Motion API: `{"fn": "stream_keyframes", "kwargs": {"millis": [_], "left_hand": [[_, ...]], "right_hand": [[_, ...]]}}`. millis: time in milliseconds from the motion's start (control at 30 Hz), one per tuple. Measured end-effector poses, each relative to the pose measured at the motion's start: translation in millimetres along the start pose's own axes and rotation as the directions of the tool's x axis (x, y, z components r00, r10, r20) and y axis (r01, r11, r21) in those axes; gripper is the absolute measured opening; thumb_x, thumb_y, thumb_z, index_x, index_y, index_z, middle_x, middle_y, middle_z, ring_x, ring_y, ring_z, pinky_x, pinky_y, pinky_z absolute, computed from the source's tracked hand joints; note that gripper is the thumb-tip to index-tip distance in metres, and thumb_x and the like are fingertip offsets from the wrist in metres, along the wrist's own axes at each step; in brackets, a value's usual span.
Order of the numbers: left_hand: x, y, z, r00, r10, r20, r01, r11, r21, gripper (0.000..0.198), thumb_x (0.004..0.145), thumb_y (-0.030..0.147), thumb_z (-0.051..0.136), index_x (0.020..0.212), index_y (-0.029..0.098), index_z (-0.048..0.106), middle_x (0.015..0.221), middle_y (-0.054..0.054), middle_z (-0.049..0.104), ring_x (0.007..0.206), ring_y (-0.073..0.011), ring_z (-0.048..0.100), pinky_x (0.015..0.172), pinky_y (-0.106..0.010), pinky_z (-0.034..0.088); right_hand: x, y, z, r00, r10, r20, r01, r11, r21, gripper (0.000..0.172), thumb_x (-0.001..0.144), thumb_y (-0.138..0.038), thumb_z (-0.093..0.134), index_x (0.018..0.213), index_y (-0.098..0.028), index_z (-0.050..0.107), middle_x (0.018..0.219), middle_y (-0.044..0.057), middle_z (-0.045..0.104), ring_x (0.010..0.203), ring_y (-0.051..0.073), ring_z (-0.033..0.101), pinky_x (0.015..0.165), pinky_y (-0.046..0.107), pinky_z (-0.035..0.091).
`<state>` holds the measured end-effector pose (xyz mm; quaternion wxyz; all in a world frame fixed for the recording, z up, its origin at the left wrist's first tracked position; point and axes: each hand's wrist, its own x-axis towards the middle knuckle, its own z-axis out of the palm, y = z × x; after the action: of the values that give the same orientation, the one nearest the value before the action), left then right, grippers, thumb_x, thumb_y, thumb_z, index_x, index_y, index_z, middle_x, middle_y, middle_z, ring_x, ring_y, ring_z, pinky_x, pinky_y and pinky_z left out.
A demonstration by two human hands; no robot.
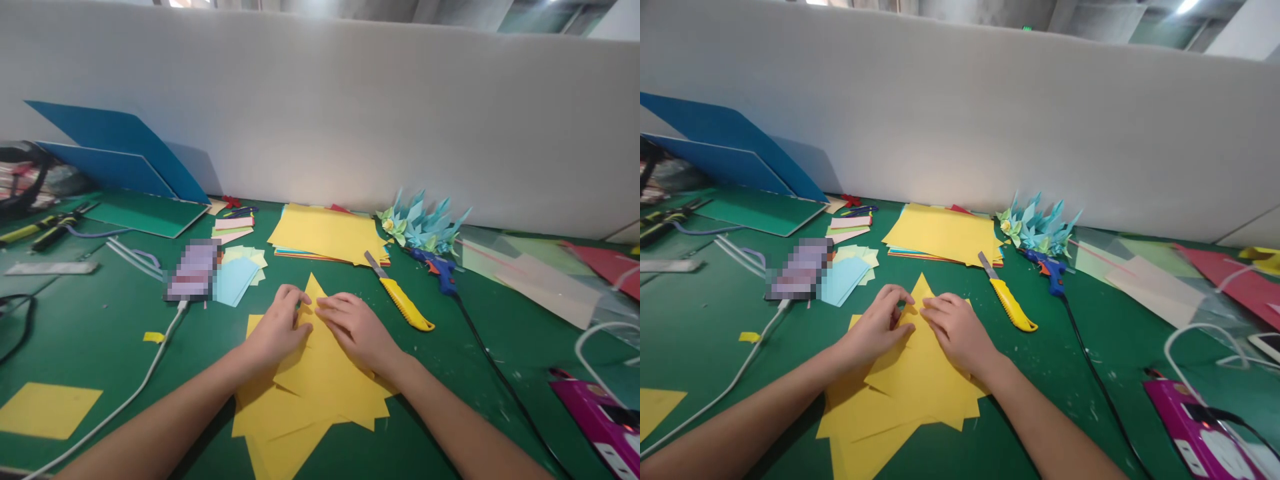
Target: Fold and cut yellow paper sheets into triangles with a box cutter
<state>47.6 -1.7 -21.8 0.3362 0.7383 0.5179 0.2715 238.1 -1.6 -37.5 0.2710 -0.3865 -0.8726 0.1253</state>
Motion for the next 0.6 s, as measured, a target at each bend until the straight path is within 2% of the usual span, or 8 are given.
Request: {"fn": "stream_keyframes", "kwargs": {"millis": [200, 367, 467, 600], "left_hand": [[3, 2, -6.9, 0.997, -0.077, 0.005, 0.076, 0.994, 0.077, 0.017, 0.070, 0.021, 0.058, 0.082, 0.021, 0.046, 0.079, 0.002, 0.049, 0.060, -0.0119, 0.045, 0.057, -0.025, 0.037], [8, 4, -23.0, 0.973, -0.169, 0.158, 0.167, 0.986, 0.028, 0.022, 0.063, 0.029, 0.068, 0.073, 0.019, 0.052, 0.070, 0.002, 0.054, 0.063, -0.0145, 0.052, 0.058, -0.026, 0.038], [10, 0, -33.5, 0.943, -0.206, 0.262, 0.220, 0.975, -0.024, 0.026, 0.060, 0.030, 0.070, 0.077, 0.019, 0.053, 0.070, 0.002, 0.058, 0.066, -0.0157, 0.057, 0.059, -0.026, 0.041], [12, -6, -42.6, 0.923, -0.182, 0.338, 0.199, 0.980, -0.016, 0.024, 0.061, 0.030, 0.069, 0.078, 0.019, 0.056, 0.073, 0.002, 0.060, 0.064, -0.0142, 0.058, 0.056, -0.024, 0.040]], "right_hand": [[1, -5, 0, 0.986, -0.042, 0.159, 0.053, 0.996, -0.070, 0.042, 0.093, -0.012, 0.033, 0.124, -0.026, 0.059, 0.130, 0.005, 0.058, 0.125, 0.026, 0.046, 0.097, 0.046, 0.041], [1, -2, 0, 0.981, -0.056, 0.188, 0.074, 0.993, -0.093, 0.040, 0.093, -0.012, 0.035, 0.124, -0.021, 0.059, 0.130, 0.008, 0.058, 0.125, 0.026, 0.046, 0.098, 0.044, 0.041], [0, 0, 2, 0.982, -0.059, 0.177, 0.077, 0.992, -0.099, 0.041, 0.093, -0.012, 0.034, 0.123, -0.022, 0.060, 0.131, 0.007, 0.057, 0.125, 0.026, 0.046, 0.099, 0.045, 0.040], [0, 2, 3, 0.982, -0.069, 0.173, 0.087, 0.991, -0.097, 0.041, 0.093, -0.011, 0.033, 0.122, -0.021, 0.061, 0.131, 0.009, 0.058, 0.124, 0.027, 0.048, 0.099, 0.046, 0.041]]}}
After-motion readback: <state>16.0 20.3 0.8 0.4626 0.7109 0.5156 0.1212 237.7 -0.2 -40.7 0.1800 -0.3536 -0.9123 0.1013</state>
